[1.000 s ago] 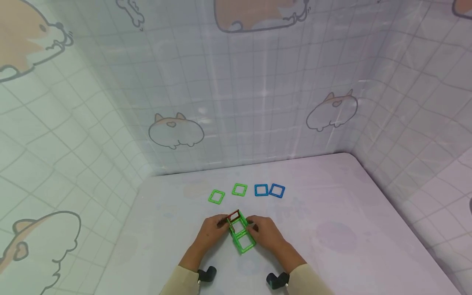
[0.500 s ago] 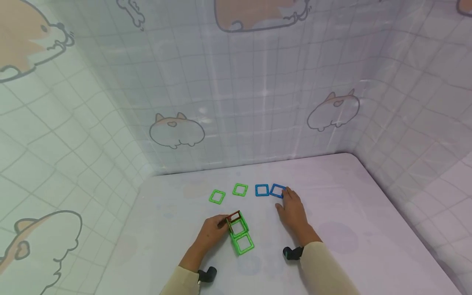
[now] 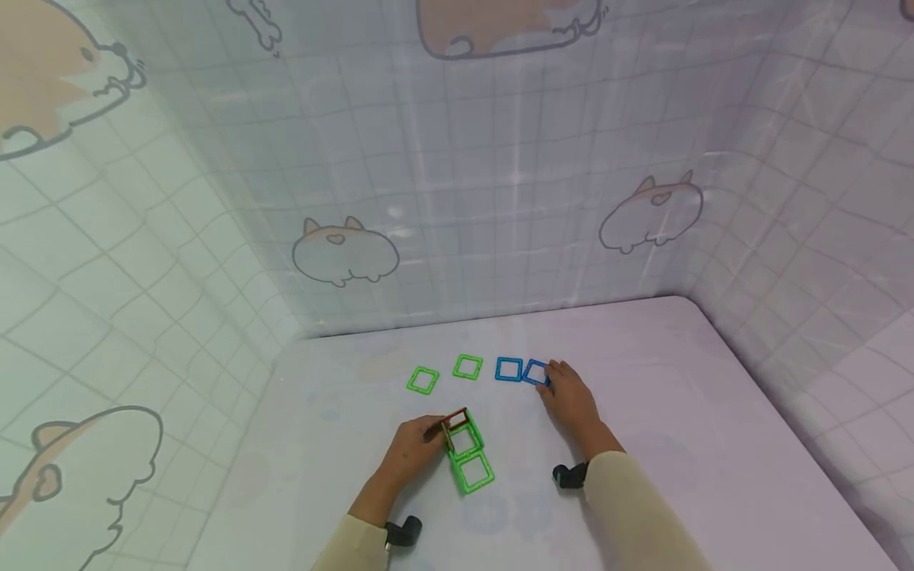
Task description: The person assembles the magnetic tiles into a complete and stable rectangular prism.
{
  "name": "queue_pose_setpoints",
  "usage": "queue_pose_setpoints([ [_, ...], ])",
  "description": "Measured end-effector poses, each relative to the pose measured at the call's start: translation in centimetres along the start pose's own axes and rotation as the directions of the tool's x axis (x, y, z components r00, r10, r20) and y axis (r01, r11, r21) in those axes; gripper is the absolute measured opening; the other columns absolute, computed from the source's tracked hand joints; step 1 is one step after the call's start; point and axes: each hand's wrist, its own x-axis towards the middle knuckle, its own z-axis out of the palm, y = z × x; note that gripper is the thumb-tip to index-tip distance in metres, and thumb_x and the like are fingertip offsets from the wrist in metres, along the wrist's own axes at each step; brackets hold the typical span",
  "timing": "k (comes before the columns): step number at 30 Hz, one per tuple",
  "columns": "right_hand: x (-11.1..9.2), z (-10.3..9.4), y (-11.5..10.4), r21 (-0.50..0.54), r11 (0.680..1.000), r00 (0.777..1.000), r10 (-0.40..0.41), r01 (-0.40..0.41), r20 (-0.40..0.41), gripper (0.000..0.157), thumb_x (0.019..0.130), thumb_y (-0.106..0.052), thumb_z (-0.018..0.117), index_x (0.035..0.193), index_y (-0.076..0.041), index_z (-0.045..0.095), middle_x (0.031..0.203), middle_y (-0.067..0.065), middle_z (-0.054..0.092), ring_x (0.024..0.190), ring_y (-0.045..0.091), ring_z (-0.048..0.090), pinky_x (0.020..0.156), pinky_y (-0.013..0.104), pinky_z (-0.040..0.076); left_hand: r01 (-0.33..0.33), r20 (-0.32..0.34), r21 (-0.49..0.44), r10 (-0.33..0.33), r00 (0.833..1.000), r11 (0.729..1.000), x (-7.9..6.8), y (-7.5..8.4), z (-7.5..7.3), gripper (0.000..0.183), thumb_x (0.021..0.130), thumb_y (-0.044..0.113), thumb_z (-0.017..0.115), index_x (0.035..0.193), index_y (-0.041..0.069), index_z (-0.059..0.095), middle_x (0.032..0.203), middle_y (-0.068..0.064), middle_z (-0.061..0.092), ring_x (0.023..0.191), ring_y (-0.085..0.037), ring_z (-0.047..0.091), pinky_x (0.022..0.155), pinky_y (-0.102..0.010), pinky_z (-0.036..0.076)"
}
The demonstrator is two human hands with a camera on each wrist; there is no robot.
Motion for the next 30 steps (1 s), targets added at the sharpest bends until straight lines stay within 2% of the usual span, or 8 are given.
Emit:
queue_pose_setpoints([
  [6,-1.4,-0.4,-0.5,-0.025,1.000,1.000,-0.017,0.017,0.006,0.054,0.099,-0.034,0.062,0.139,0.002,0.054,0.148,0.021,0.049,0.141,0.039,0.039,0.114,0.055,0.033,-0.022,0.000,-0.017,0.022,1.000,1.000,0.0,-0.2,0.0,0.028,0.096,0.017,0.063,0.121,0.008,0.070,0.118,-0.003,0.071,0.115,-0.020,0.064,0.098,-0.040,0.052],
  [9,-2.4,-0.7,-0.8,-0.031,0.999,1.000,-0.026,0.027,0.017,0.053,0.099,-0.036,0.060,0.136,0.001,0.056,0.140,0.021,0.056,0.134,0.039,0.049,0.109,0.056,0.040,-0.014,-0.011,-0.028,0.013,1.000,1.000,0.0,-0.2,0.0,0.027,0.095,0.018,0.064,0.119,0.009,0.070,0.115,-0.001,0.071,0.112,-0.018,0.066,0.096,-0.040,0.053],
  [13,-4.0,-1.6,-1.2,-0.013,0.999,0.999,-0.039,0.039,-0.002,0.043,0.099,-0.036,0.061,0.121,0.000,0.064,0.109,0.015,0.070,0.098,0.032,0.066,0.090,0.050,0.054,0.003,-0.029,-0.087,-0.006,1.000,0.996,-0.1,-0.1,0.0,0.020,0.094,0.016,0.065,0.114,0.011,0.067,0.109,-0.001,0.071,0.104,-0.016,0.067,0.092,-0.039,0.055],
  [15,-4.8,-2.0,-1.4,0.004,0.998,0.998,-0.055,0.055,-0.020,0.035,0.099,-0.034,0.062,0.113,-0.003,0.067,0.094,0.008,0.071,0.082,0.024,0.065,0.081,0.046,0.056,0.015,-0.034,-0.118,-0.019,0.999,0.993,-0.2,0.0,0.0,0.017,0.094,0.015,0.065,0.111,0.012,0.063,0.107,-0.002,0.070,0.103,-0.016,0.067,0.092,-0.039,0.055],
  [17,-5.5,-2.2,-1.5,0.005,0.997,0.996,-0.077,0.077,-0.041,0.028,0.099,-0.031,0.062,0.108,-0.005,0.069,0.089,0.003,0.071,0.076,0.019,0.063,0.077,0.044,0.057,0.027,-0.033,-0.130,-0.032,0.999,0.991,-0.3,0.0,-0.1,0.016,0.094,0.015,0.065,0.108,0.013,0.060,0.106,-0.002,0.070,0.103,-0.016,0.067,0.092,-0.039,0.055],
  [23,-7.1,-2.5,-2.2,-0.007,0.992,0.984,-0.123,0.123,-0.130,0.020,0.097,-0.023,0.066,0.105,-0.005,0.073,0.089,0.004,0.075,0.078,0.020,0.069,0.077,0.043,0.059,0.026,-0.026,-0.135,-0.030,0.999,0.990,-0.4,-0.2,-0.1,0.014,0.094,0.016,0.066,0.106,0.014,0.058,0.105,-0.002,0.070,0.103,-0.017,0.067,0.090,-0.039,0.055],
  [30,-8.2,-3.0,-3.6,-0.009,0.994,0.977,-0.106,0.106,-0.185,0.021,0.095,-0.016,0.068,0.107,0.000,0.072,0.093,0.012,0.076,0.081,0.027,0.073,0.074,0.045,0.060,0.019,-0.039,-0.137,-0.024,0.999,0.990,-0.1,-0.2,-0.2,0.014,0.094,0.015,0.066,0.102,0.016,0.056,0.106,-0.002,0.070,0.104,-0.017,0.067,0.090,-0.037,0.056],
])
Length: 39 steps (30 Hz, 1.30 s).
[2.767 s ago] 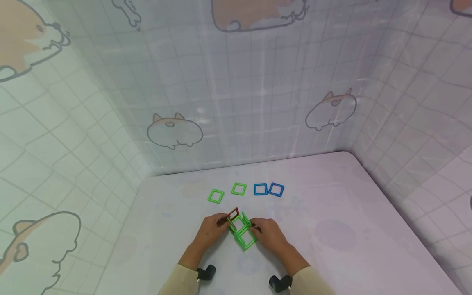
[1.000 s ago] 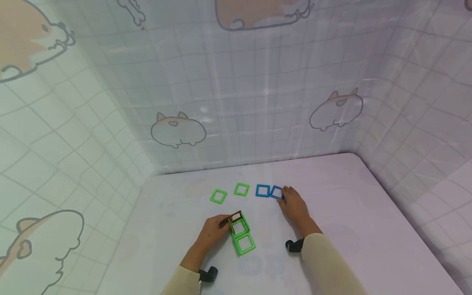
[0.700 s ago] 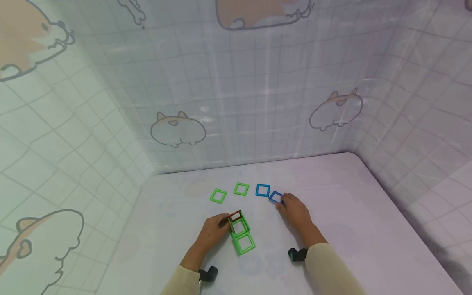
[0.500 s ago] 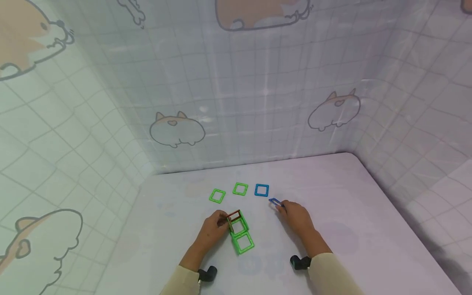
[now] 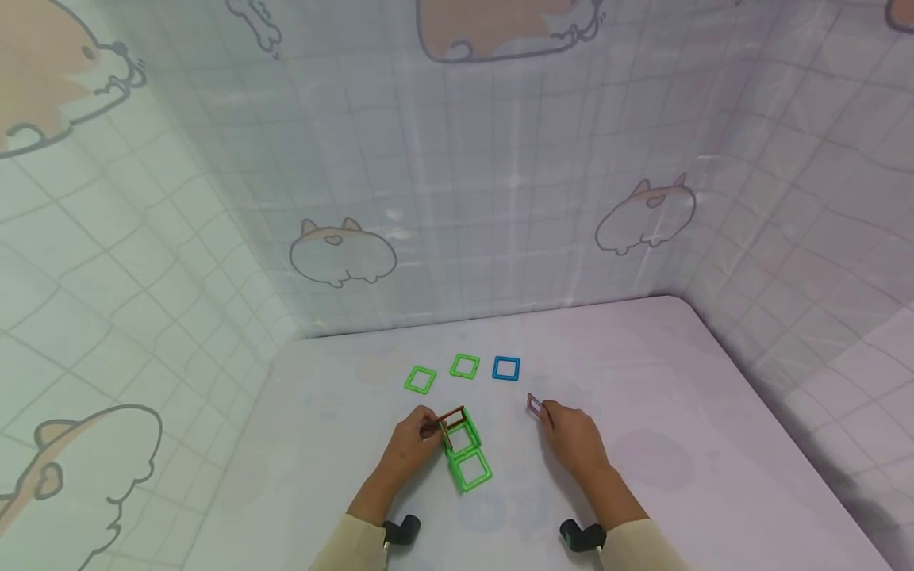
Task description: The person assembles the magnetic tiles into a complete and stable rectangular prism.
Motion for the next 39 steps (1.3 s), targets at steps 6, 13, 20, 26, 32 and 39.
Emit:
queue_pose_setpoints([
  [6,-1.0,0.1,-0.5,0.045,0.998,0.999,0.043,-0.044,0.026,0.025,0.092,-0.012,0.070,0.113,0.002,0.071,0.097,0.015,0.075,0.073,0.019,0.066,0.070,0.041,0.058,-0.003,0.004,-0.009,0.003,1.000,1.000,0.1,-0.2,0.0,0.014,0.094,0.015,0.066,0.102,0.016,0.055,0.108,-0.003,0.070,0.106,-0.018,0.068,0.090,-0.036,0.056],
  [13,-2.5,0.4,-1.0,0.103,0.991,0.994,0.082,-0.089,0.072,0.022,0.091,-0.017,0.073,0.108,-0.003,0.074,0.091,0.005,0.075,0.072,0.011,0.060,0.066,0.035,0.055,-0.007,0.004,-0.014,0.007,1.000,1.000,0.2,-0.2,0.0,0.014,0.094,0.016,0.067,0.101,0.017,0.055,0.108,-0.002,0.070,0.105,-0.017,0.068,0.091,-0.038,0.055],
  [20,-3.9,0.7,-2.4,0.174,0.980,0.990,0.081,-0.100,0.111,0.013,0.089,-0.021,0.076,0.098,-0.011,0.075,0.082,-0.007,0.073,0.066,0.001,0.055,0.060,0.024,0.050,0.010,0.007,0.001,-0.010,1.000,1.000,0.1,0.0,-0.2,0.014,0.094,0.015,0.067,0.101,0.016,0.055,0.109,-0.003,0.070,0.105,-0.019,0.068,0.091,-0.039,0.055],
  [26,-4.6,1.3,-4.1,0.227,0.971,0.989,0.045,-0.077,0.140,0.009,0.088,-0.023,0.077,0.093,-0.016,0.076,0.077,-0.014,0.069,0.062,-0.002,0.051,0.059,0.020,0.049,0.020,0.007,-0.008,-0.019,1.000,1.000,0.1,0.2,-0.2,0.013,0.094,0.016,0.066,0.102,0.015,0.055,0.109,-0.003,0.069,0.106,-0.019,0.068,0.092,-0.038,0.055],
  [32,-5.0,2.2,-5.3,0.229,0.973,0.989,-0.017,-0.017,0.150,0.008,0.088,-0.023,0.076,0.093,-0.017,0.075,0.079,-0.014,0.070,0.064,-0.006,0.051,0.059,0.020,0.049,0.026,0.003,-0.013,-0.026,1.000,1.000,0.1,0.1,0.0,0.013,0.094,0.015,0.067,0.101,0.015,0.056,0.107,-0.002,0.069,0.105,-0.017,0.068,0.092,-0.037,0.055],
  [39,-5.4,2.7,-5.9,0.255,0.967,0.986,-0.058,0.017,0.155,0.012,0.089,-0.025,0.075,0.095,-0.015,0.076,0.083,-0.010,0.073,0.070,-0.005,0.060,0.061,0.020,0.053,0.030,-0.003,-0.018,-0.031,1.000,0.999,0.1,0.0,0.1,0.014,0.093,0.016,0.067,0.101,0.015,0.056,0.108,-0.002,0.070,0.104,-0.018,0.068,0.092,-0.038,0.055],
])
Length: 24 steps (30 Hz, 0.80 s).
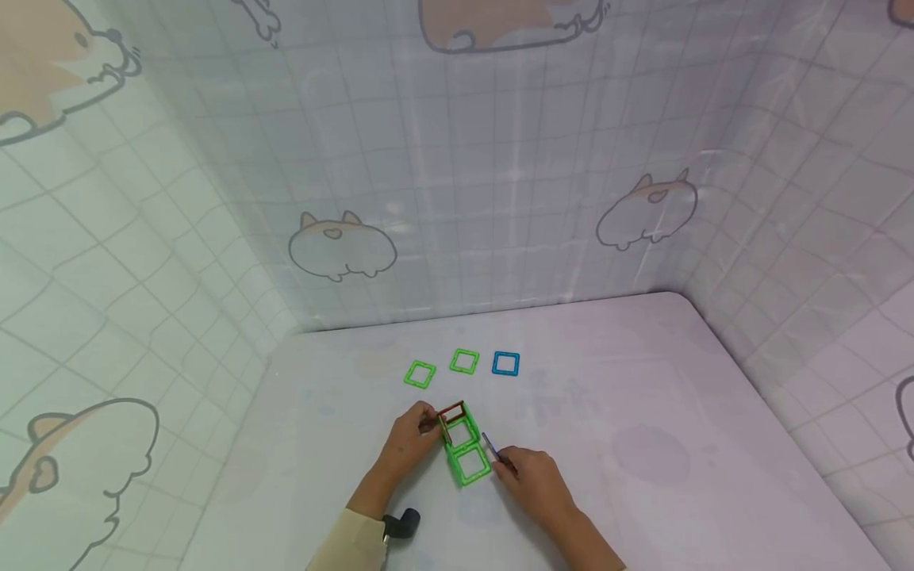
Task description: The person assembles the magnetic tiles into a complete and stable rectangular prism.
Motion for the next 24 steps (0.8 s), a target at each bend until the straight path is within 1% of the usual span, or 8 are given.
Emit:
queue_pose_setpoints([
  [9,0.3,0.5,-0.7,0.057,0.998,0.999,-0.019,0.016,0.050,0.018,0.091,-0.026,0.073,0.101,-0.012,0.075,0.089,-0.007,0.075,0.079,0.001,0.067,0.066,0.020,0.056,0.012,-0.003,0.007,-0.012,1.000,1.000,0.1,-0.1,0.1,0.013,0.093,0.015,0.067,0.102,0.015,0.057,0.110,-0.003,0.069,0.106,-0.018,0.067,0.092,-0.038,0.055],
  [17,0.4,0.9,-0.7,0.069,0.997,0.999,-0.028,0.025,0.043,0.018,0.091,-0.026,0.073,0.102,-0.012,0.075,0.090,-0.008,0.074,0.080,0.002,0.068,0.067,0.021,0.056,0.003,0.000,0.015,-0.003,1.000,1.000,0.1,-0.2,0.0,0.012,0.093,0.013,0.065,0.103,0.014,0.059,0.110,-0.004,0.069,0.106,-0.018,0.066,0.090,-0.036,0.056],
  [21,0.3,1.0,-0.1,0.068,0.998,0.999,-0.010,0.007,0.045,0.024,0.089,-0.030,0.075,0.106,-0.014,0.074,0.095,-0.008,0.074,0.085,0.003,0.068,0.074,0.024,0.058,0.005,0.001,0.015,-0.005,1.000,1.000,0.1,-0.3,0.0,0.012,0.094,0.014,0.065,0.104,0.014,0.059,0.110,-0.003,0.069,0.105,-0.017,0.066,0.090,-0.035,0.056],
  [24,0.1,0.6,0.6,0.046,0.999,0.998,-0.030,0.027,0.063,0.030,0.088,-0.033,0.076,0.111,-0.014,0.073,0.104,-0.007,0.074,0.094,0.007,0.068,0.082,0.030,0.058,0.000,-0.001,0.013,0.000,1.000,1.000,0.2,-0.4,0.0,0.014,0.093,0.014,0.065,0.106,0.013,0.060,0.110,-0.003,0.069,0.104,-0.016,0.066,0.089,-0.035,0.056],
])
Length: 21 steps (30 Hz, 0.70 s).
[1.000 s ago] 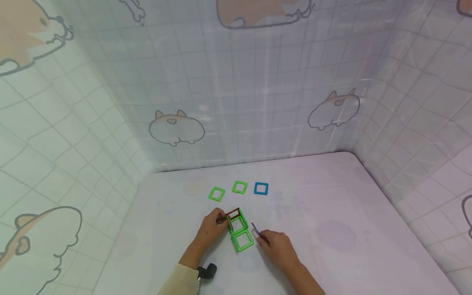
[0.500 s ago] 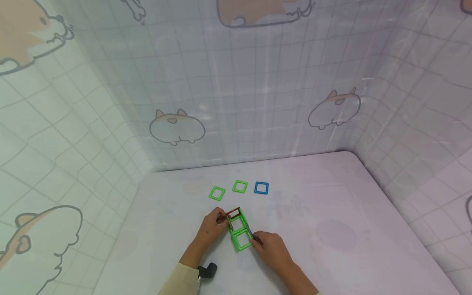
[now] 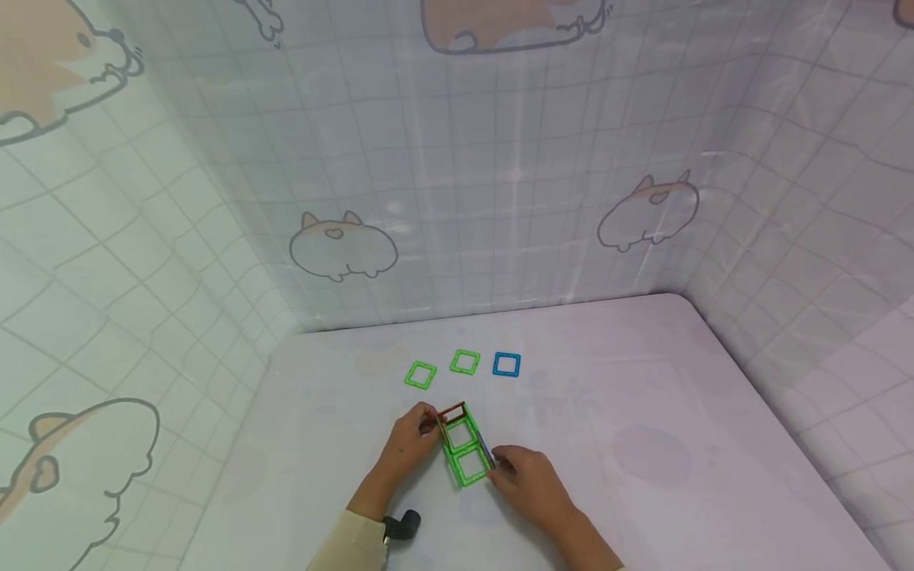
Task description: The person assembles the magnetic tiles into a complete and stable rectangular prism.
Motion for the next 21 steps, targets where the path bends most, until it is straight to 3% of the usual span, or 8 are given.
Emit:
queue_pose_setpoints([
  [7,-0.2,-1.0,1.9,-0.074,0.993,0.996,-0.088,0.089,0.009,0.030,0.087,-0.019,0.077,0.115,-0.014,0.070,0.113,-0.006,0.070,0.107,0.015,0.066,0.091,0.038,0.056,-0.009,0.005,-0.011,0.009,1.000,1.000,0.1,-0.2,0.1,0.017,0.094,0.013,0.064,0.111,0.013,0.063,0.112,-0.003,0.070,0.104,-0.015,0.067,0.090,-0.033,0.056],
  [13,0.2,-1.4,3.0,-0.120,0.993,0.998,-0.020,0.013,-0.053,0.032,0.084,-0.016,0.079,0.115,-0.015,0.070,0.125,-0.001,0.066,0.121,0.022,0.059,0.102,0.043,0.049,-0.019,0.013,-0.001,0.019,1.000,1.000,0.0,-0.1,0.0,0.019,0.094,0.013,0.065,0.113,0.012,0.063,0.111,-0.002,0.069,0.101,-0.014,0.066,0.089,-0.033,0.056],
  [21,2.4,-2.0,4.4,-0.127,0.990,0.995,0.058,-0.068,-0.081,0.048,0.086,-0.020,0.079,0.129,-0.008,0.063,0.144,0.010,0.055,0.135,0.032,0.048,0.109,0.052,0.042,-0.037,0.010,0.012,0.037,0.999,0.999,0.1,-0.4,0.1,0.021,0.094,0.013,0.065,0.114,0.011,0.065,0.110,-0.002,0.070,0.100,-0.012,0.066,0.089,-0.029,0.056],
])
